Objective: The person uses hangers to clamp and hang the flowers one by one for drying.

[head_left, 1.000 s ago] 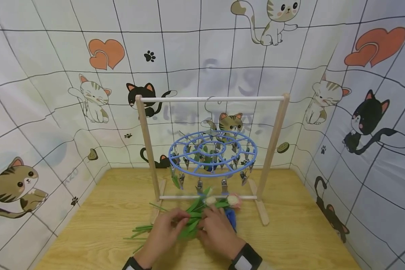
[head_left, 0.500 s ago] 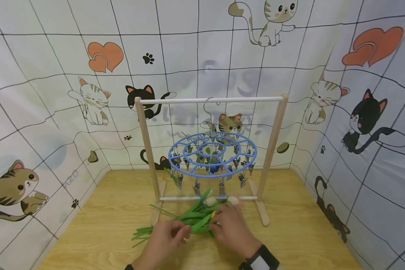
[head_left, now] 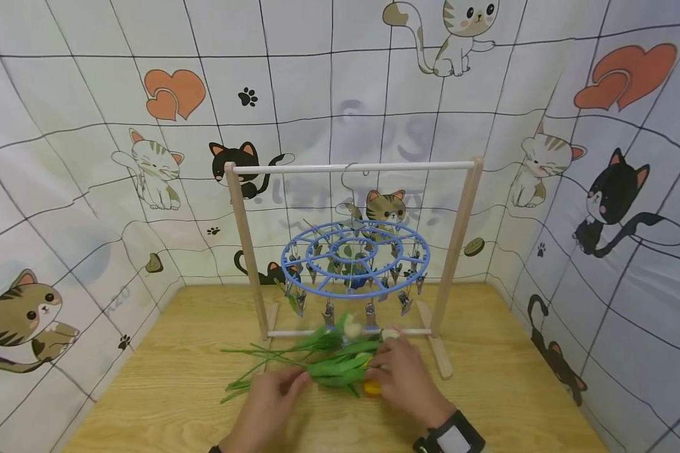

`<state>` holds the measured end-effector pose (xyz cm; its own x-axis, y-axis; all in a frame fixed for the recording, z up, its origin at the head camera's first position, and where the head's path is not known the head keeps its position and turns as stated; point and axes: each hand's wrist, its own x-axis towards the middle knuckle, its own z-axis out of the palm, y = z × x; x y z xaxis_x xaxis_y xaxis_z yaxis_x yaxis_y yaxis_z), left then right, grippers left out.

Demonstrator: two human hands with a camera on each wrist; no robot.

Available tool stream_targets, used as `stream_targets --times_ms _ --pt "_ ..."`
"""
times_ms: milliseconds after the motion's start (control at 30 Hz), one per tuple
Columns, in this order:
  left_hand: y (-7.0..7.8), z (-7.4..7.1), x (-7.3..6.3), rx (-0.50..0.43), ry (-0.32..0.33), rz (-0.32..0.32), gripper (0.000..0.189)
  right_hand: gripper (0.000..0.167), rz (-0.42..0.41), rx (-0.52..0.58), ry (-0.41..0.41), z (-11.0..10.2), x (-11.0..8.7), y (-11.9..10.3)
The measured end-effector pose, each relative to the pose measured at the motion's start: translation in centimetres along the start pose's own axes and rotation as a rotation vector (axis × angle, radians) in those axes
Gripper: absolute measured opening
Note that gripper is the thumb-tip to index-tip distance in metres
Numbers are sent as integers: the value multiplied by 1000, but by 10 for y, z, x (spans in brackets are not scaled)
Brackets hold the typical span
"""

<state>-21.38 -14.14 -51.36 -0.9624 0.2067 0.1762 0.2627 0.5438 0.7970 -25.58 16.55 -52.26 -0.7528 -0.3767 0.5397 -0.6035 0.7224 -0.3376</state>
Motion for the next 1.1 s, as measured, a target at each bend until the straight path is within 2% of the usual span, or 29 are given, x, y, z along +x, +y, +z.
stream_targets --times_ms 200,367,500,667,767,833,967,1033,1100 --pt "7 4 3 -143 156 -14 27 14 -3 75 -51 0 -1 -5" --pt "11 5 5 -255 216 -24 21 10 23 84 -77 1 0 -11" --pt "15 5 3 -265 246 -8 16 2 83 84 -113 -1 0 -14" --pt "21 5 1 -214 288 33 13 17 218 148 -136 -10 -2 -20" --pt "25 5 2 -149 337 130 12 15 236 149 -71 -20 -1 -26" --pt "28 5 4 -59 388 255 11 14 202 141 -4 -27 1 -32" --pt "38 3 11 114 469 520 23 18 34 167 138 -43 5 -45" --pt "45 2 15 165 472 600 28 23 -73 200 199 -50 9 -52" --pt "53 3 19 169 451 651 30 28 -154 233 244 -57 12 -61"
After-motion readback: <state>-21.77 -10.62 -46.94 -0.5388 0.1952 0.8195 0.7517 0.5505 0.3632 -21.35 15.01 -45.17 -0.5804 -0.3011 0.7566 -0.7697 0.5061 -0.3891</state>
